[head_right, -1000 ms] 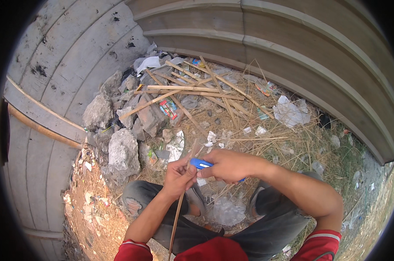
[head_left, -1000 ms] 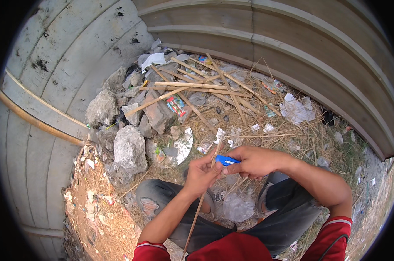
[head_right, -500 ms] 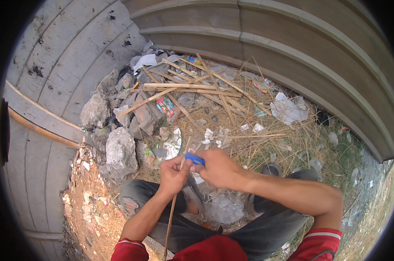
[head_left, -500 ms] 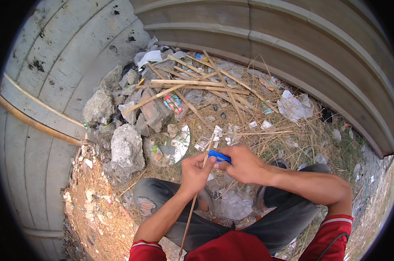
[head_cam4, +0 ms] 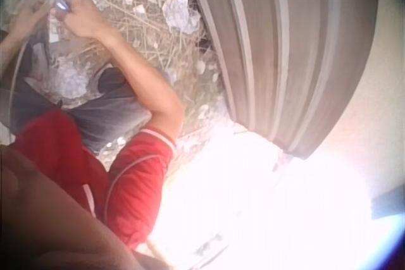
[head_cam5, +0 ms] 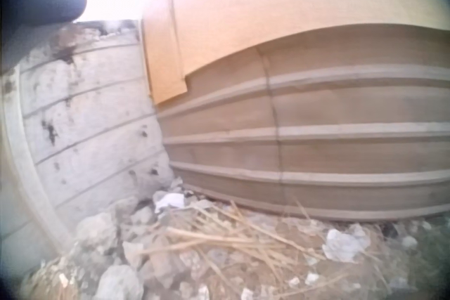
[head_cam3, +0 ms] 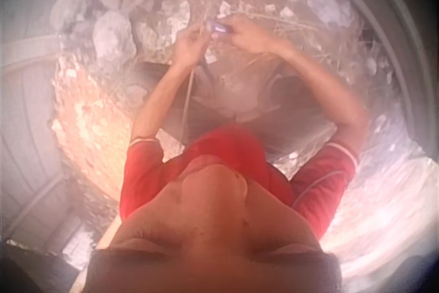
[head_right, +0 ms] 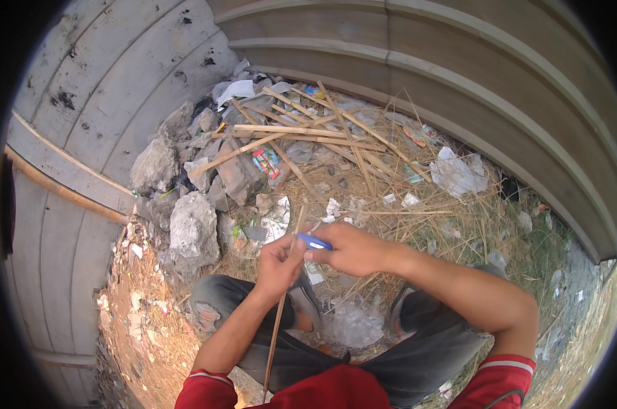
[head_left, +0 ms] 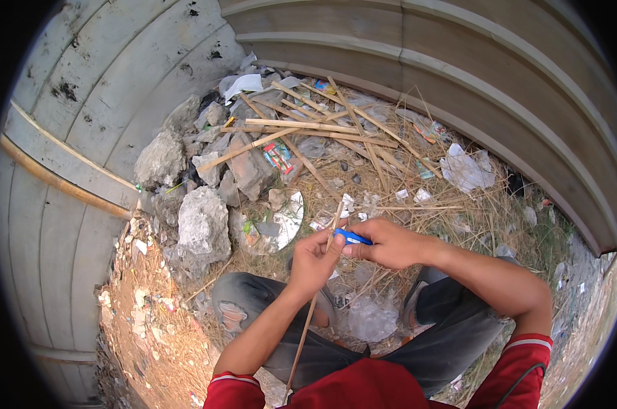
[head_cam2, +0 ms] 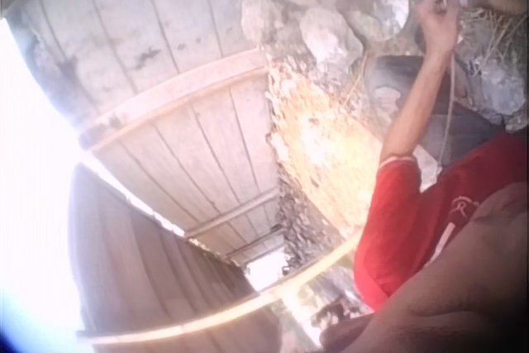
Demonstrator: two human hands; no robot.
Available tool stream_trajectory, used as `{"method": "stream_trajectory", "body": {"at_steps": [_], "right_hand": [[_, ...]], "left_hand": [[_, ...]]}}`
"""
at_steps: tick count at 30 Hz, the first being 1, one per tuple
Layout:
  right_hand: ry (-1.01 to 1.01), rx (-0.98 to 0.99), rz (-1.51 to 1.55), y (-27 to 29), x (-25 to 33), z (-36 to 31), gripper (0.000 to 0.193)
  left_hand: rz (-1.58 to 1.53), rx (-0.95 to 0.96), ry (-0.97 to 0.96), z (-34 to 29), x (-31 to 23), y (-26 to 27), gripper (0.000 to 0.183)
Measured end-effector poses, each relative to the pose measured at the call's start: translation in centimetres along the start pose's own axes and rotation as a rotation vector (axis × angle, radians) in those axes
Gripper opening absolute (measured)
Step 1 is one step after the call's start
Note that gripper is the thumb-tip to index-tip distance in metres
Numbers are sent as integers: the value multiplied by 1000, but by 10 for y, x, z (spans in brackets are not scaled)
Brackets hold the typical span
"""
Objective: The person sits on the ground inside a concrete structure and uses a blue utility knife to shave thin strips off a long bamboo stick. They hold the stick with their left hand and scrape the blade along its length with their right hand, creating a pile of bamboo shavings on the ground.
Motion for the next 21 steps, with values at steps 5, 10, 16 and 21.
{"method": "stream_trajectory", "body": {"at_steps": [5, 10, 16, 21], "right_hand": [[-440, 109, 323, -5, -23, -10, 34], [-567, 58, 493, 4, -23, -21, 28], [-504, 51, 615, -5, -34, -30, 28], [-610, 186, 833, -16, -27, -44, 27]], "left_hand": [[-17, 81, -109, -3, -12, -11, 43], [-15, 93, -46, 4, 2, -8, 39], [18, 182, -5, 7, 5, -16, 53], [90, 304, -128, 8, -7, -32, 57]]}}
Point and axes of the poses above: each hand's wrist, its own z-axis towards the middle knuckle, its own y-axis out of the back of the hand, x = y × z, the point moved 10 cm from there along z, towards the middle knuckle, and after that the axes turned 6 degrees about z, right-handed, at the moved point
